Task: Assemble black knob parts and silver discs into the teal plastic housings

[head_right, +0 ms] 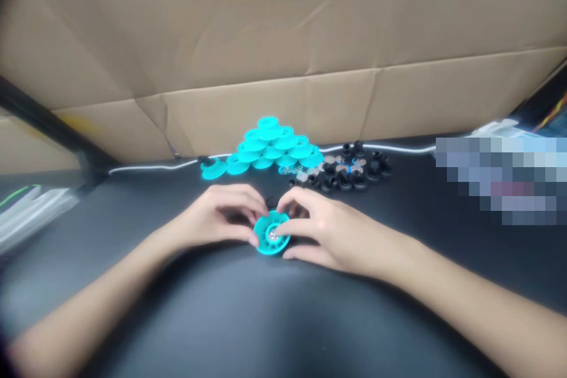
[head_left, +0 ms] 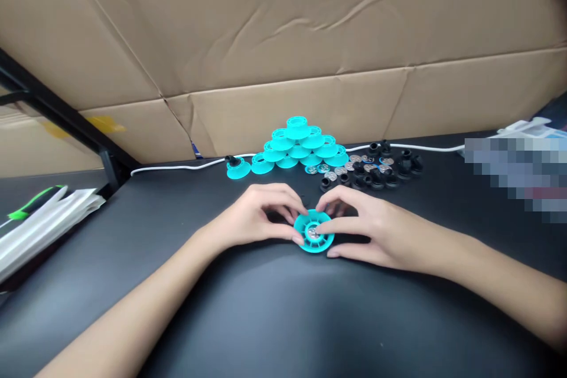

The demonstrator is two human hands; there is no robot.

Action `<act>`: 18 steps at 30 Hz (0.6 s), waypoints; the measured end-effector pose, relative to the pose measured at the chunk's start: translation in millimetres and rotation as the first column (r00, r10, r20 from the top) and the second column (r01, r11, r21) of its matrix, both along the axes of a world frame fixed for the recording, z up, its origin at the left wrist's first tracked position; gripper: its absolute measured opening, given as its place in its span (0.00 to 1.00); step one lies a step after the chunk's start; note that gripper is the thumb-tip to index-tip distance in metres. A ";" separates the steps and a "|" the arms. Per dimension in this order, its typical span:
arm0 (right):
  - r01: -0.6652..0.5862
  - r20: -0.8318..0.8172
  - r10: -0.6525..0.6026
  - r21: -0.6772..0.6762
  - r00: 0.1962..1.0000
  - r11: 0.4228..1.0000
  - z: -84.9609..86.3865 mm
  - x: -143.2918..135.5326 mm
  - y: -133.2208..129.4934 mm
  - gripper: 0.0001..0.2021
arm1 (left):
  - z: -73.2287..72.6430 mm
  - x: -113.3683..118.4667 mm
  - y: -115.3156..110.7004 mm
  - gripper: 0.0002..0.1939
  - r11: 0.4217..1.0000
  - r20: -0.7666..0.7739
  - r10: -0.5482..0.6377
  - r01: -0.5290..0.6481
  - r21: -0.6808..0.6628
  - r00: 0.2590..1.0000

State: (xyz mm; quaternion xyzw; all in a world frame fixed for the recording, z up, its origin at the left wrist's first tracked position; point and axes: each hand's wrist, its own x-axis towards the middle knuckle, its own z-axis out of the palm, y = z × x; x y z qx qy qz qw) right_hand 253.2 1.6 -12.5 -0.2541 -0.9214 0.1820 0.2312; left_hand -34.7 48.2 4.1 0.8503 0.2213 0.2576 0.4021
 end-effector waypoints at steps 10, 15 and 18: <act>0.008 0.165 -0.030 0.131 0.986 0.991 10.6 -5.8 -6.2 0.16 | -0.8 -1.2 1.0 0.21 0.997 -0.006 -0.055 0.055 0.061 0.998; 0.018 0.170 -0.038 0.116 0.985 0.993 12.4 -6.6 -7.7 0.16 | -1.2 -1.7 1.1 0.21 0.996 -0.020 -0.053 0.054 0.075 0.998; 0.020 0.197 -0.042 0.114 0.979 0.993 13.3 -6.3 -8.6 0.16 | -0.1 -1.1 0.0 0.21 0.996 -0.026 -0.050 0.052 0.066 0.998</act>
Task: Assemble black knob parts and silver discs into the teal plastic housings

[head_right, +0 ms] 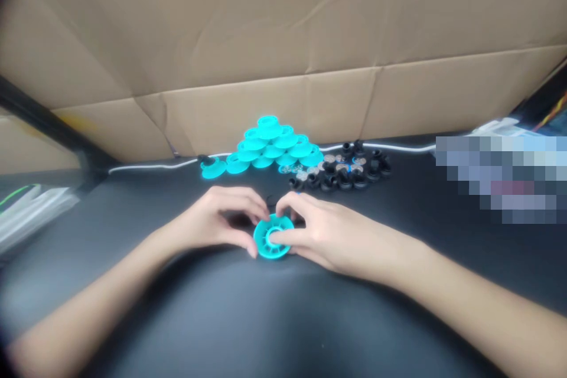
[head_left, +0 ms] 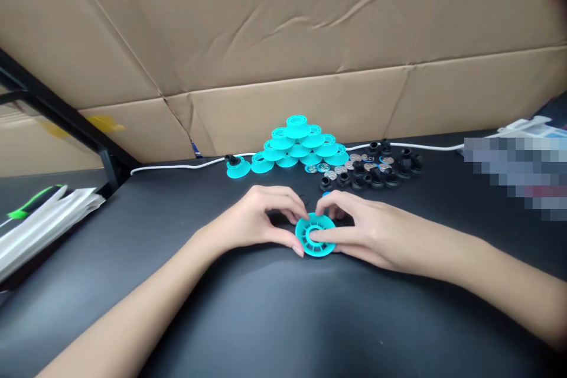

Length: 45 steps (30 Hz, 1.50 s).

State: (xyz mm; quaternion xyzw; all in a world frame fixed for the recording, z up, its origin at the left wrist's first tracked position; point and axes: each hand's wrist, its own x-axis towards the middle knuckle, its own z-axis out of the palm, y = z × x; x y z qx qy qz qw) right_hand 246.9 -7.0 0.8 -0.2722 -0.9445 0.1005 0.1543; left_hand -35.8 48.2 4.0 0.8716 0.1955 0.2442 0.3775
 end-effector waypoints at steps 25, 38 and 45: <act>-0.002 -0.173 -0.011 -0.074 0.985 0.997 -3.3 2.7 4.7 0.15 | 1.2 1.7 0.2 0.11 0.994 0.010 0.044 -0.045 0.095 0.999; 0.130 -0.364 -0.129 -0.023 0.922 0.991 -12.6 -0.9 8.0 0.24 | 3.7 17.3 -10.1 0.20 0.918 0.017 0.261 -0.242 -0.313 0.965; 0.171 -0.348 -0.189 -0.083 0.918 0.982 -2.7 0.2 9.5 0.16 | -3.6 21.7 -13.9 0.15 0.921 0.004 0.256 -0.243 -0.304 0.967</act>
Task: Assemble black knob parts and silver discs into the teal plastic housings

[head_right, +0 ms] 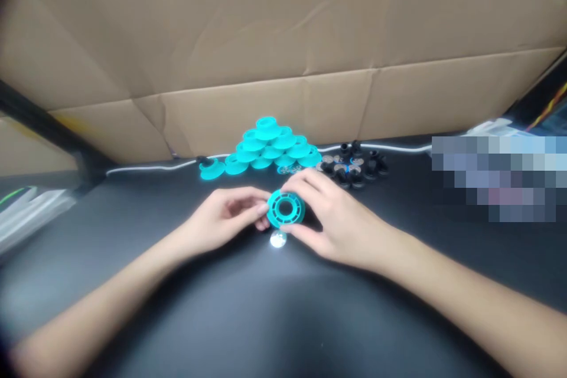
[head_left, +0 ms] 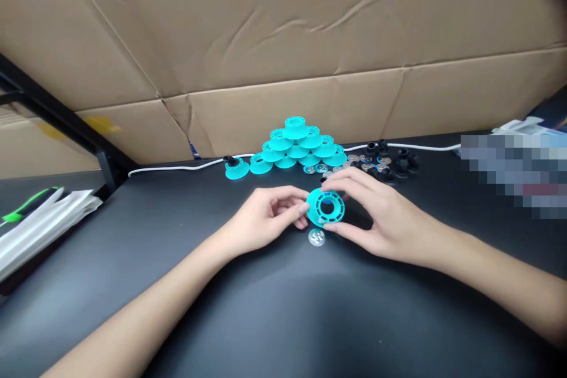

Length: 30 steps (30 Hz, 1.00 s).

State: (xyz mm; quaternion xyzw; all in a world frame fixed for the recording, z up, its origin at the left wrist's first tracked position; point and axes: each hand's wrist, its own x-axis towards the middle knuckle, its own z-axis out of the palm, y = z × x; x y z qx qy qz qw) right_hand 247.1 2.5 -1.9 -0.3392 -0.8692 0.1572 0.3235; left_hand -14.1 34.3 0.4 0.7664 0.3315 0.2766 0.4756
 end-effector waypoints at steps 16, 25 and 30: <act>0.089 0.307 -0.062 -0.075 0.950 0.993 1.2 9.1 -4.5 0.21 | -5.3 -15.6 12.2 0.08 0.889 -0.240 0.100 0.022 0.457 0.966; -0.087 0.316 0.031 0.164 0.948 0.983 0.4 -2.7 -14.8 0.14 | -5.2 -20.0 16.3 0.08 0.892 -0.267 0.122 0.012 0.451 0.956; -0.144 0.406 0.036 0.239 0.913 0.960 -3.0 -10.4 -26.6 0.17 | -6.5 -20.6 17.6 0.08 0.884 -0.257 0.119 0.016 0.467 0.959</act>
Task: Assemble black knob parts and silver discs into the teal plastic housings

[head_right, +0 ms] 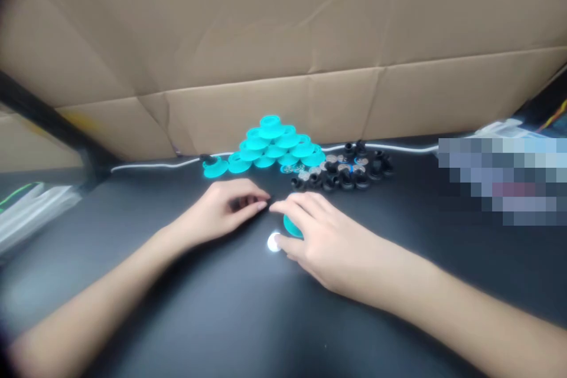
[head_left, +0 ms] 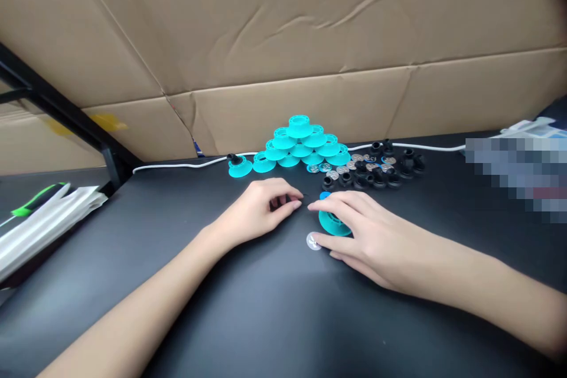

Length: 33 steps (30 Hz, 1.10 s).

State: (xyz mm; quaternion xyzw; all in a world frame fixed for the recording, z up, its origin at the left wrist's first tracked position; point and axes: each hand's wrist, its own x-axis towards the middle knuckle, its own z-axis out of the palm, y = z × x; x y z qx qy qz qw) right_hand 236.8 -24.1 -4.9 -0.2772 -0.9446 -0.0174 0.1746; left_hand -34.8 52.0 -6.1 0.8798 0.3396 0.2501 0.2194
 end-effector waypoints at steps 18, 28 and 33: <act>-0.038 -0.018 0.037 -0.062 0.999 0.997 0.2 3.9 11.0 0.17 | -0.1 1.2 -0.4 0.09 0.999 0.006 0.039 -0.039 -0.017 0.999; -0.008 -0.168 -0.041 -0.283 0.985 0.959 -12.2 -6.0 13.1 0.11 | 0.5 1.4 0.2 0.09 0.998 0.000 0.051 -0.051 -0.036 0.999; 0.024 -0.118 -0.090 -0.471 0.989 0.882 3.0 -12.3 18.6 0.06 | 0.0 0.0 1.4 0.09 0.998 -0.014 0.045 -0.046 -0.041 0.999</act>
